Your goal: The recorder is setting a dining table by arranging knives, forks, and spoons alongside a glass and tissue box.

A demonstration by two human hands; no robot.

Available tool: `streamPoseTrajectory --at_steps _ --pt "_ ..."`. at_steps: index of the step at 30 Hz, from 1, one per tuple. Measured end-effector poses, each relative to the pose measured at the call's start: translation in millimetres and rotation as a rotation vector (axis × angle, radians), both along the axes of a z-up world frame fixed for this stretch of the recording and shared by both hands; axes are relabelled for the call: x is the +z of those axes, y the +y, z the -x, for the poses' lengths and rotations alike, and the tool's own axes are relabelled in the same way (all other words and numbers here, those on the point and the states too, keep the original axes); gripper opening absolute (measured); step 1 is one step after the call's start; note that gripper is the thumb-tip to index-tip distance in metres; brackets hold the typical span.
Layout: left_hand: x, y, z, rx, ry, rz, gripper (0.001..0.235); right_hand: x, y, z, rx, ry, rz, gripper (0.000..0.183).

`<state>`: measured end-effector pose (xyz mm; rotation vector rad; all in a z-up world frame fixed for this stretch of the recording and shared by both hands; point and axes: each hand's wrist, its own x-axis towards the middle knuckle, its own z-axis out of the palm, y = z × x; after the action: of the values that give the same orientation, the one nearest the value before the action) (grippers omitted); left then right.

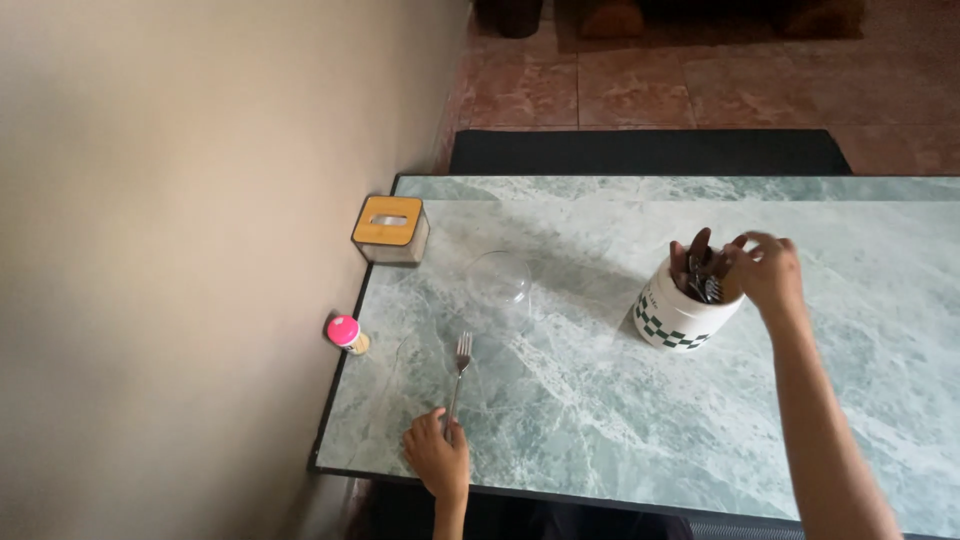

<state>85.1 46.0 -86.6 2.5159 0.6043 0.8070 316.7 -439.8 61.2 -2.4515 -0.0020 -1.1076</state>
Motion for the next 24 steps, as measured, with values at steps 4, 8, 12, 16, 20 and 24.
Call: streamPoseTrajectory --at_steps 4,8,12,16,20,24 --pt "-3.1 1.0 -1.4 0.021 0.007 -0.009 0.027 33.7 7.9 6.4 0.063 0.484 -0.47 0.028" --pt "-5.4 3.1 -0.6 0.001 -0.036 0.017 0.026 79.2 -3.9 65.7 0.16 0.007 -0.489 0.014" --pt "-5.7 2.1 -0.4 0.012 0.004 0.03 0.025 75.7 3.5 168.6 0.341 -0.336 -0.332 0.024" --pt "4.3 -4.2 1.5 -0.028 -0.026 0.069 0.026 -2.8 81.3 236.4 0.44 -0.47 -0.416 0.018" --pt "8.4 -33.2 6.1 -0.135 -0.177 -0.011 0.03 -97.4 167.9 266.1 0.285 -0.151 -0.152 0.026" --pt "-9.1 -95.2 12.0 -0.507 -0.138 -0.014 0.041 -138.9 207.2 266.8 0.543 0.001 -0.206 0.035"
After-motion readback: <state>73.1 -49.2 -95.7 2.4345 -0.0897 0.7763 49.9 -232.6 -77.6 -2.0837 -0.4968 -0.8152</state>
